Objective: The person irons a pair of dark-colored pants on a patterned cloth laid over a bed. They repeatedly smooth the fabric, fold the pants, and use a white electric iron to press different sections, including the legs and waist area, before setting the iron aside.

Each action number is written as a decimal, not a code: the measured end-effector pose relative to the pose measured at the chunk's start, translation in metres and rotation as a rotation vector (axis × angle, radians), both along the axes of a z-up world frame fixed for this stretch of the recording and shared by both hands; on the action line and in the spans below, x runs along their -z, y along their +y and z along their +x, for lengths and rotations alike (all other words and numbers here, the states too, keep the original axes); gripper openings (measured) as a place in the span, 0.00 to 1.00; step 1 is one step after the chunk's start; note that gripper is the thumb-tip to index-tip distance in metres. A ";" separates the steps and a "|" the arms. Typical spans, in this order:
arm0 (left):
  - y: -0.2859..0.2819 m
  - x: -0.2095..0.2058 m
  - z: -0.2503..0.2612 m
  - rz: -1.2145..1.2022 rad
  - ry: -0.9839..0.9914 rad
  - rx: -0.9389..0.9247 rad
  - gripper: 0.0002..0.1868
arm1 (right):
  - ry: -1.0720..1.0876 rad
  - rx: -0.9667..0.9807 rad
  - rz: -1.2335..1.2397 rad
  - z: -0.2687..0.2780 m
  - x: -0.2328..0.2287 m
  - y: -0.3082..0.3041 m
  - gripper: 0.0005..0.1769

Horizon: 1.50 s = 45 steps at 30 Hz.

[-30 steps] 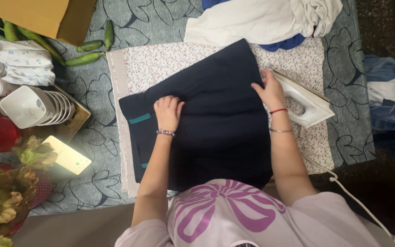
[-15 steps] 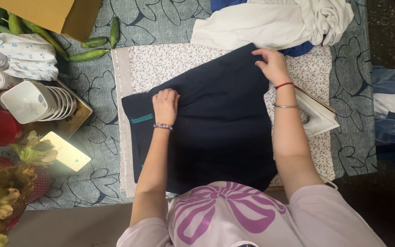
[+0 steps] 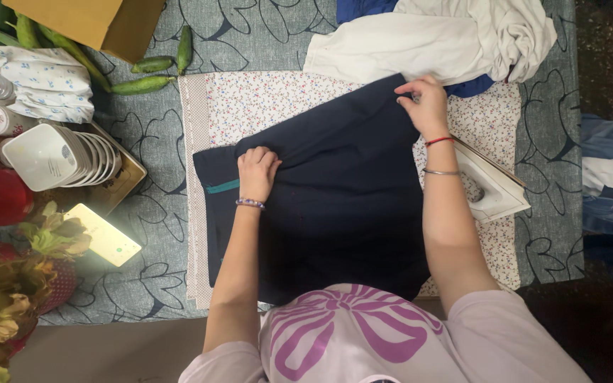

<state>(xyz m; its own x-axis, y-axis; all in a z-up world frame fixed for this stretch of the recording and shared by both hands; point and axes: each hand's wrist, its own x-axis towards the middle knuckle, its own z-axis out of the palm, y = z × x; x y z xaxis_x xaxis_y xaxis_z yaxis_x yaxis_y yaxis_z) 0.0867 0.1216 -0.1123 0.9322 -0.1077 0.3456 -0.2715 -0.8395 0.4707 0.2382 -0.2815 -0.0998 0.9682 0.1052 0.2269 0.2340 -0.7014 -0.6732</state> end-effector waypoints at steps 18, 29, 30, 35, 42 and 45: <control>-0.007 0.024 0.018 0.170 0.065 -0.230 0.20 | -0.100 0.445 -0.561 -0.004 0.059 0.062 0.26; 0.041 0.052 0.033 0.428 0.272 -0.300 0.39 | 0.083 -0.082 -0.587 0.013 0.070 0.045 0.41; 0.042 0.048 0.033 0.426 0.272 -0.299 0.39 | 0.095 -0.101 -0.533 0.016 0.071 0.038 0.40; -0.002 0.009 -0.006 0.202 -0.035 -0.128 0.23 | -0.083 0.162 -0.028 -0.024 0.046 0.012 0.14; -0.033 -0.007 -0.029 0.211 -0.051 0.038 0.16 | 0.083 0.131 0.033 -0.075 0.029 -0.014 0.07; -0.031 -0.003 -0.027 0.210 -0.032 0.028 0.14 | 0.092 0.072 -0.025 -0.074 0.022 -0.017 0.10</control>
<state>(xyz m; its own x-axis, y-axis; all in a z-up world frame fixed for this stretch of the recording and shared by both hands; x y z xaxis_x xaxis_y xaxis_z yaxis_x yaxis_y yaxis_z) 0.0600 0.0906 -0.1089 0.9166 -0.2061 0.3425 -0.3080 -0.9103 0.2766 0.1640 -0.2980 -0.1221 0.9900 0.0395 0.1352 0.1209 -0.7310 -0.6716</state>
